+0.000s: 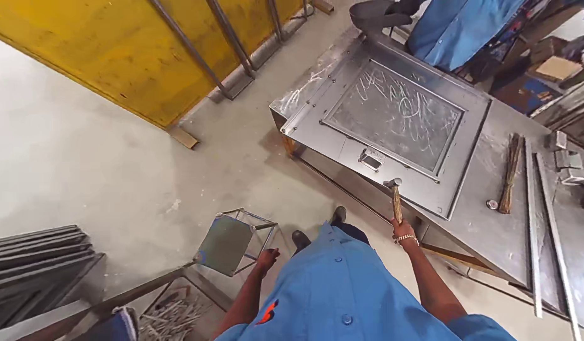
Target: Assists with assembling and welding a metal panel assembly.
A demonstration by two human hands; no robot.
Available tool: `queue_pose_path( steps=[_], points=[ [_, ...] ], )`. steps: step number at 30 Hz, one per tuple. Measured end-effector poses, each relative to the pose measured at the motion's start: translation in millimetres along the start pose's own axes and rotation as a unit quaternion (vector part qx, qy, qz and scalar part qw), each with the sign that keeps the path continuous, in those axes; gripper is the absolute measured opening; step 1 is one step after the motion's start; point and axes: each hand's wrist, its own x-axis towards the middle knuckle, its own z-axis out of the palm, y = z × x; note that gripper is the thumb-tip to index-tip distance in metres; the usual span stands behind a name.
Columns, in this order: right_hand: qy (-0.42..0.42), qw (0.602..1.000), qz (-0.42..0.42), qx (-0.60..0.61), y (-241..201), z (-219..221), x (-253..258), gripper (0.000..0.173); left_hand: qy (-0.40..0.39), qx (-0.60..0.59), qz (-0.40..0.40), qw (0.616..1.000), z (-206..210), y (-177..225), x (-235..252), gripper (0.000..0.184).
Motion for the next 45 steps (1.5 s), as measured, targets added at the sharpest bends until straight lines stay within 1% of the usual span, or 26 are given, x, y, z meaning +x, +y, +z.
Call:
queue_pose_path(
  steps=[3, 6, 8, 9, 10, 12, 13, 15, 18, 20, 22, 24, 27, 29, 31, 33, 36, 40, 43, 45],
  points=[
    [-0.026, 0.998, 0.015, 0.051, -6, -4, -3, 0.06, -0.012, 0.003, -0.012, 1.0, 10, -1, 9, 0.047],
    [-0.057, 0.99, 0.02, 0.13, -9, -11, -7, 0.051, -0.039, -0.001, -0.028, 0.999, 17, 4, 11, 0.046],
    [-0.065, 0.982, 0.01, 0.175, -7, -17, -5, 0.044, -0.022, 0.034, -0.027, 0.999, 18, 16, 10, 0.046],
    [-0.07, 0.98, 0.002, 0.188, -7, -21, -1, 0.042, -0.003, 0.046, -0.019, 0.999, 19, 20, 11, 0.043],
    [-0.077, 0.979, -0.006, 0.19, -6, -28, 4, 0.043, 0.016, 0.047, -0.01, 0.999, 20, 27, 9, 0.04],
    [-0.09, 0.979, -0.026, 0.179, -4, -41, 15, 0.044, 0.044, 0.004, -0.003, 0.999, 23, 46, 3, 0.05],
    [-0.092, 0.981, -0.035, 0.169, 1, -47, 21, 0.043, 0.047, -0.02, -0.005, 0.999, 27, 56, 1, 0.053],
    [-0.075, 0.985, -0.055, 0.146, 7, -62, 38, 0.04, 0.046, -0.045, -0.005, 0.998, 37, 81, 1, 0.051],
    [-0.025, 0.995, -0.075, 0.067, 10, -83, 60, 0.043, 0.038, -0.063, -0.001, 0.997, 52, 132, 0, 0.045],
    [0.007, 0.998, -0.061, 0.008, 10, -96, 65, 0.049, 0.037, -0.115, 0.011, 0.993, 61, 173, 4, 0.044],
    [0.039, 0.998, -0.042, -0.036, 13, -104, 65, 0.054, 0.037, -0.176, 0.036, 0.983, 66, 223, 12, 0.047],
    [0.065, 0.995, -0.028, -0.067, 19, -110, 66, 0.058, 0.037, -0.219, 0.086, 0.971, 68, 281, 23, 0.05],
    [0.056, 0.997, -0.003, -0.059, 27, -119, 72, 0.059, 0.05, -0.318, 0.152, 0.934, 68, 370, 41, 0.052],
    [0.039, 0.999, 0.017, -0.025, 32, -126, 76, 0.059, 0.067, -0.376, 0.157, 0.911, 66, 425, 49, 0.055],
    [0.028, 0.999, 0.041, 0.012, 32, -136, 78, 0.059, 0.086, -0.417, 0.141, 0.894, 68, 465, 55, 0.056],
    [0.027, 0.997, 0.058, 0.038, 31, -143, 78, 0.058, 0.105, -0.42, 0.121, 0.893, 71, 481, 55, 0.057],
    [0.018, 0.996, 0.082, 0.029, 25, -148, 80, 0.06, 0.128, -0.421, 0.115, 0.891, 74, 485, 52, 0.058],
    [0.027, 0.992, 0.12, 0.019, 12, -133, 80, 0.061, 0.126, -0.45, 0.095, 0.879, 73, 489, 56, 0.058],
    [0.049, 0.989, 0.134, 0.03, -12, -129, 88, 0.061, 0.123, -0.443, 0.094, 0.883, 61, 493, 60, 0.058],
    [0.05, 0.987, 0.145, 0.039, -24, -128, 92, 0.061, 0.107, -0.441, 0.097, 0.886, 54, 497, 67, 0.057]
  ],
)
